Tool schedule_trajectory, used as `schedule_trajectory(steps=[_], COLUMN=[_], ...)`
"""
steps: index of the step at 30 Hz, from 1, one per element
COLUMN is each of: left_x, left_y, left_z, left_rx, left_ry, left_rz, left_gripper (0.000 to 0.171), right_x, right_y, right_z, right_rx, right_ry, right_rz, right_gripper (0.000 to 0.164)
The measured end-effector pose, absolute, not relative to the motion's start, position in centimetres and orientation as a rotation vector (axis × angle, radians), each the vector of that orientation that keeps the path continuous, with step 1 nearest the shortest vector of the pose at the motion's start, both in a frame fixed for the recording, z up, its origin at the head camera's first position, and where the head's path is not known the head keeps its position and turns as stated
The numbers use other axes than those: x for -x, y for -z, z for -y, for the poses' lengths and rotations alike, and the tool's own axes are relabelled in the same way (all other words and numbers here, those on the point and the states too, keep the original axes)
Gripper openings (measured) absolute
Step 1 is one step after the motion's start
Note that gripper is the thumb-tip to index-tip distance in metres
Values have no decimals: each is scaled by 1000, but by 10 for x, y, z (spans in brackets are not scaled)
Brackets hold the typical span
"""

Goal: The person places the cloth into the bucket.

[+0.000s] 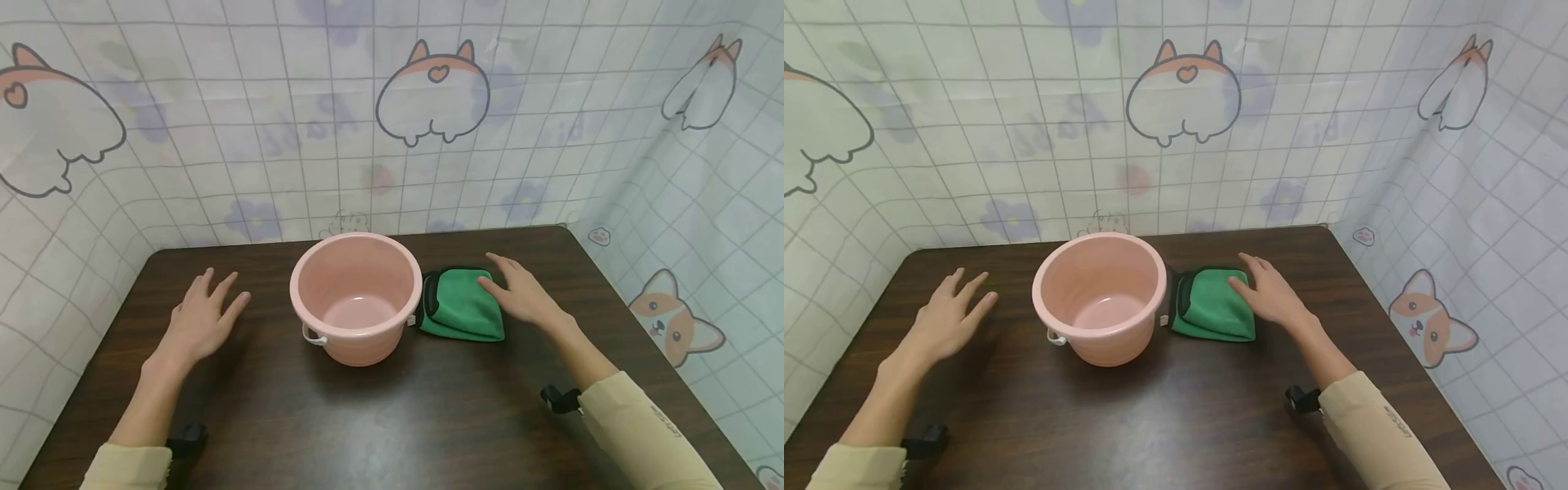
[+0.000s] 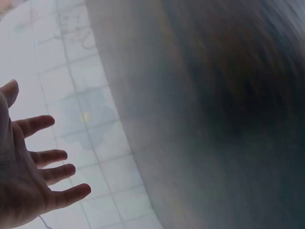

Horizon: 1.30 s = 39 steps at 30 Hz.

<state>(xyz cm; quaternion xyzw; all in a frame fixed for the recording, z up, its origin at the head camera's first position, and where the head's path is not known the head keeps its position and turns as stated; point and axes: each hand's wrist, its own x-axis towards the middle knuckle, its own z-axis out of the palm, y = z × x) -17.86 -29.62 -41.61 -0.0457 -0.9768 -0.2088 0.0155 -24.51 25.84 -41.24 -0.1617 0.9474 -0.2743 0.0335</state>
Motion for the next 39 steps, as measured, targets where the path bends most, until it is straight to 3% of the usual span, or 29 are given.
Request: schedule_trajectory(steps=[17,39], left_x=[170,175], left_y=[392,389], left_z=[250,225], left_rx=[203,297], left_ry=[977,1371], left_rz=[2707,2627], left_gripper=[61,53], right_x=[236,244], right_y=[414,428], right_z=[-262,-258], right_rx=[356,411], right_ry=[879,955], right_rz=[-2719,-2527], right_gripper=[77,63])
